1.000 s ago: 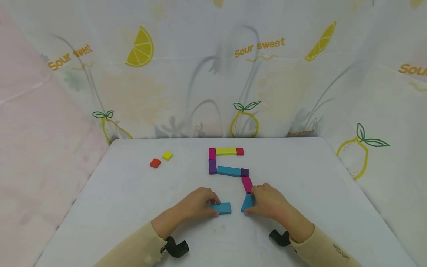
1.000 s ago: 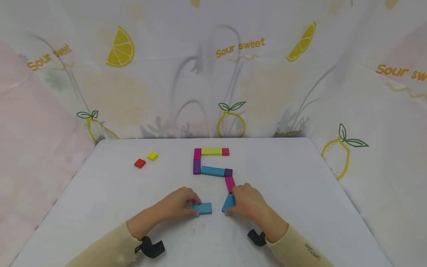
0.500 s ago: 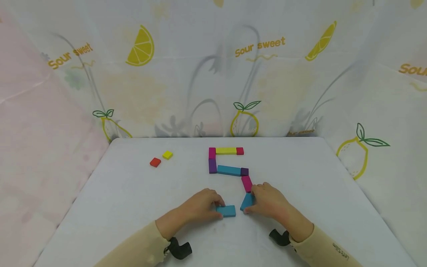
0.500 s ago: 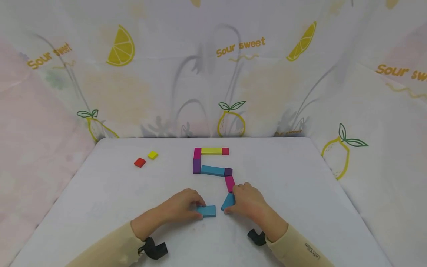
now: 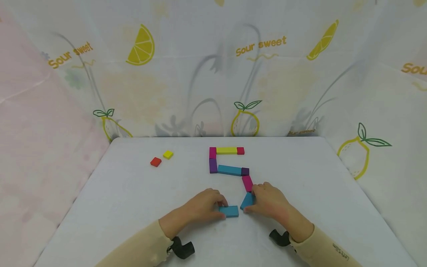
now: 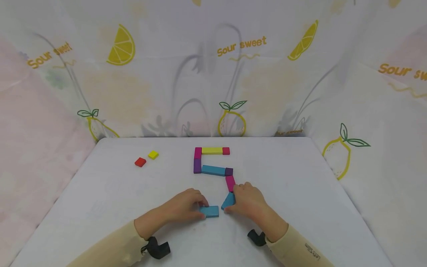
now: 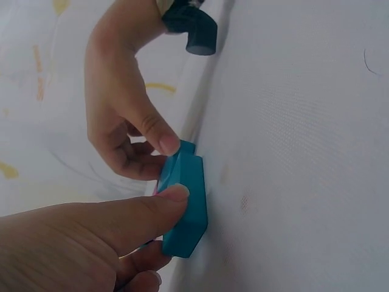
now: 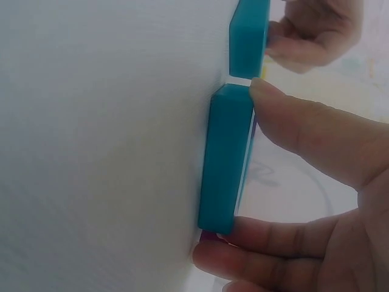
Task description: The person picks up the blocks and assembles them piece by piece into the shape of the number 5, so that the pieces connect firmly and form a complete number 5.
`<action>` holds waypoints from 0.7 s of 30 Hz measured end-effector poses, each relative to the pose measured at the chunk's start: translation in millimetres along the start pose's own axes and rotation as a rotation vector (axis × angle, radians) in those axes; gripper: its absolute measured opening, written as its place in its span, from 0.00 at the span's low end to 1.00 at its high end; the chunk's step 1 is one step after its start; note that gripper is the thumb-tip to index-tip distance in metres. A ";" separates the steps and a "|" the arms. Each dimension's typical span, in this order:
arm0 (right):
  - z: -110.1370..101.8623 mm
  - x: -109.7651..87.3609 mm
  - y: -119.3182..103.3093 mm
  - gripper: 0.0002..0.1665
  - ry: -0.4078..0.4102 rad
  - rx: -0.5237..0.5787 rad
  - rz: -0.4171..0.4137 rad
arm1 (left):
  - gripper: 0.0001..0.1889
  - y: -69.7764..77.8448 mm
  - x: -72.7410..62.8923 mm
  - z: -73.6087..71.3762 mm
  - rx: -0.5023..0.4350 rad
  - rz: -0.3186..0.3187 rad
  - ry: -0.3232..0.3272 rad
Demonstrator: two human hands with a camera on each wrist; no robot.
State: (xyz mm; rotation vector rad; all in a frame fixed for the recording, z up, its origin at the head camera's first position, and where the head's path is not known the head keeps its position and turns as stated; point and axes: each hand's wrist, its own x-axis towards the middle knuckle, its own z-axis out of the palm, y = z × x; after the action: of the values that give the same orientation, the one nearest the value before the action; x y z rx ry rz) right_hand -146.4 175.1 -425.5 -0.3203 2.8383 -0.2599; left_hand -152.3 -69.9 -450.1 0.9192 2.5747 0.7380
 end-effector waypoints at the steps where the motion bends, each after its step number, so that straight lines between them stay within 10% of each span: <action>1: 0.1 0.1 -0.1 0.39 0.001 -0.001 -0.001 | 0.15 0.1 0.4 0.2 0.001 0.000 -0.002; 21: -0.7 0.5 -1.6 0.39 0.017 -0.029 -0.014 | 0.14 5.0 3.7 0.8 0.005 0.008 0.000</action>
State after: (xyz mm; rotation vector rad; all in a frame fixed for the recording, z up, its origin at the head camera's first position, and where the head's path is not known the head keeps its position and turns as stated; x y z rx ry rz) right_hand -146.8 173.5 -424.6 -0.3457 2.8593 -0.2261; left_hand -152.2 -63.9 -448.3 0.9312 2.5755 0.7332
